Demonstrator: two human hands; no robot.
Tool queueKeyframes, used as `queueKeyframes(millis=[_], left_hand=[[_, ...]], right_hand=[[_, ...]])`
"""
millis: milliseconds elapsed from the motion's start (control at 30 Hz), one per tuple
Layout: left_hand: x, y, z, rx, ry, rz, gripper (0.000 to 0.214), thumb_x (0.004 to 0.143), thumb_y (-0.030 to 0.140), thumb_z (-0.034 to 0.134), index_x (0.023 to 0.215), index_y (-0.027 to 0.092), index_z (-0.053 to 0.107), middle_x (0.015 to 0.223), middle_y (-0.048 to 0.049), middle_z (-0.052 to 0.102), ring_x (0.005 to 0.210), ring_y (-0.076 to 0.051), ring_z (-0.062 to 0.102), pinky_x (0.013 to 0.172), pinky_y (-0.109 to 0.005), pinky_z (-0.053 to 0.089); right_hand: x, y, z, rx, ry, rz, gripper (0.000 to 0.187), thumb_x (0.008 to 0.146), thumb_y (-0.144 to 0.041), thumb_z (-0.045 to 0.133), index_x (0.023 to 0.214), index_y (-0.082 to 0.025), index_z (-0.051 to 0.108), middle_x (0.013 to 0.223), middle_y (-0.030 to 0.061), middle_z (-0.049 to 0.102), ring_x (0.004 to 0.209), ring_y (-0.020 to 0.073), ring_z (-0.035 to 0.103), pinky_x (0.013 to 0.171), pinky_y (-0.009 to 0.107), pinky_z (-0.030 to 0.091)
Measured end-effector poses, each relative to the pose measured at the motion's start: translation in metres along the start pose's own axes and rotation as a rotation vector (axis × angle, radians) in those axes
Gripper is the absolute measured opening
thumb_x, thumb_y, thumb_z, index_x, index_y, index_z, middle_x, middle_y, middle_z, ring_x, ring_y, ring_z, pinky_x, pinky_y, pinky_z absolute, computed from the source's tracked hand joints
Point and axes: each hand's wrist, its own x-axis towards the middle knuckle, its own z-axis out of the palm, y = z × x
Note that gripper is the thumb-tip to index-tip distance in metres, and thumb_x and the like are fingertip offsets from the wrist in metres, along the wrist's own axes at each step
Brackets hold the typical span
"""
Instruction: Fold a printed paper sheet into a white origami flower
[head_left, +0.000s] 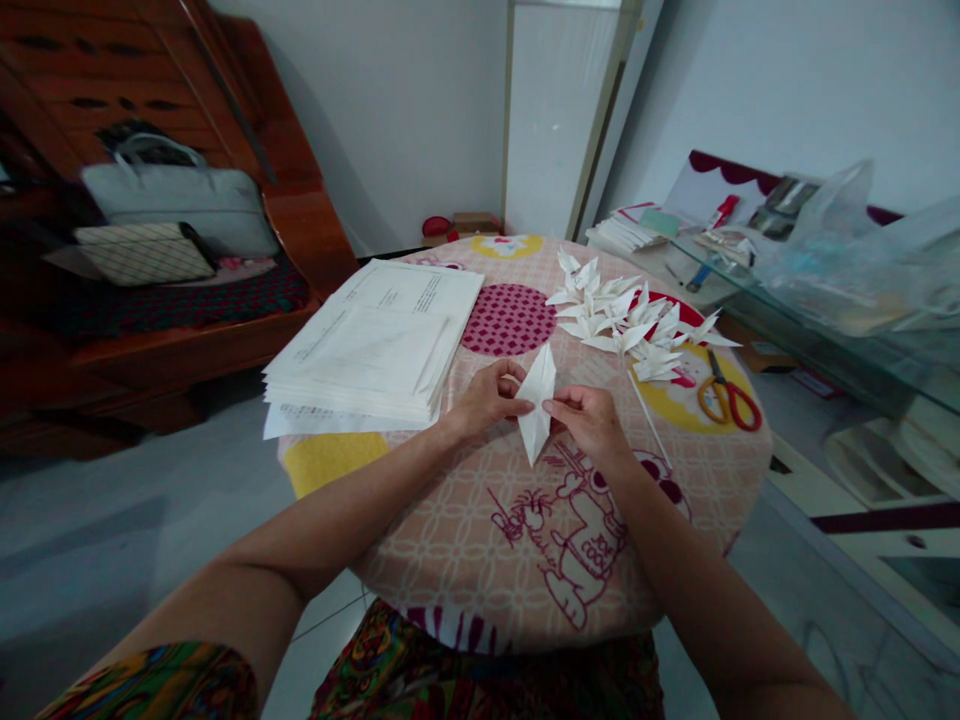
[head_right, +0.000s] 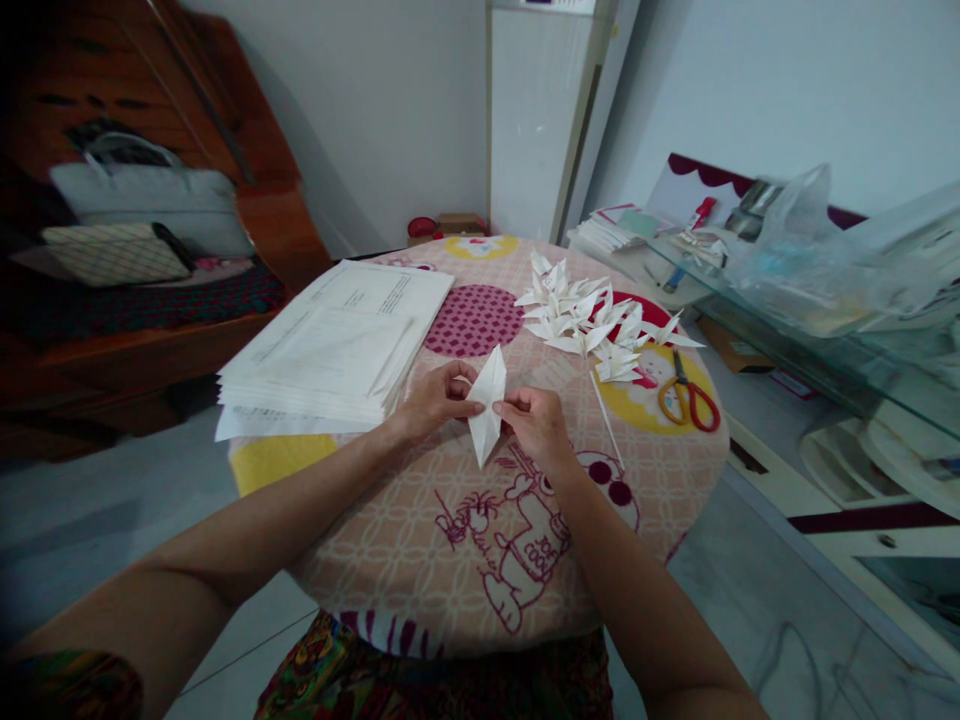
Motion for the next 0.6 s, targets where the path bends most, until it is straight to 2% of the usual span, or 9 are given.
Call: queueKeyframes(millis=[167, 300, 467, 600], left_hand=[[-0.0015, -0.0002, -0.0010, -0.054, 0.003, -0.108, 0.042, 0.061, 0.022, 0.080, 0.095, 0.013, 0.059, 0.062, 0.0033, 0.063, 0.054, -0.011, 0.060, 0.056, -0.024, 0.050], [-0.0016, 0.0039, -0.0003, -0.074, -0.057, -0.143, 0.037, 0.061, 0.025, 0.082, 0.091, 0.009, 0.066, 0.073, -0.0037, 0.070, 0.058, -0.011, 0.061, 0.054, -0.022, 0.047], [-0.0018, 0.0042, 0.0009, -0.018, 0.020, -0.116, 0.023, 0.059, 0.022, 0.081, 0.068, 0.009, 0.064, 0.060, -0.0013, 0.063, 0.049, -0.009, 0.053, 0.047, -0.022, 0.040], [-0.0016, 0.0020, 0.0002, 0.001, 0.113, -0.053, 0.025, 0.056, 0.024, 0.081, 0.068, 0.010, 0.064, 0.063, -0.0020, 0.065, 0.051, -0.010, 0.055, 0.048, -0.022, 0.042]], right_hand=[[0.0005, -0.0040, 0.0001, -0.021, -0.009, -0.003, 0.015, 0.077, -0.031, 0.062, 0.083, -0.018, 0.067, 0.077, 0.0050, 0.074, 0.071, 0.0203, 0.069, 0.069, 0.032, 0.057], [-0.0013, -0.0036, -0.0039, -0.037, -0.125, -0.023, 0.015, 0.076, -0.030, 0.063, 0.081, -0.017, 0.069, 0.078, 0.0037, 0.074, 0.071, 0.0192, 0.068, 0.067, 0.029, 0.054], [-0.0028, -0.0016, -0.0019, -0.004, -0.225, -0.037, 0.019, 0.071, -0.031, 0.068, 0.082, -0.016, 0.071, 0.078, 0.0033, 0.075, 0.067, 0.0167, 0.066, 0.064, 0.027, 0.050], [-0.0019, -0.0030, 0.0022, 0.114, -0.187, -0.030, 0.028, 0.062, -0.031, 0.076, 0.085, -0.016, 0.070, 0.073, 0.0026, 0.074, 0.063, 0.0163, 0.065, 0.061, 0.027, 0.050]])
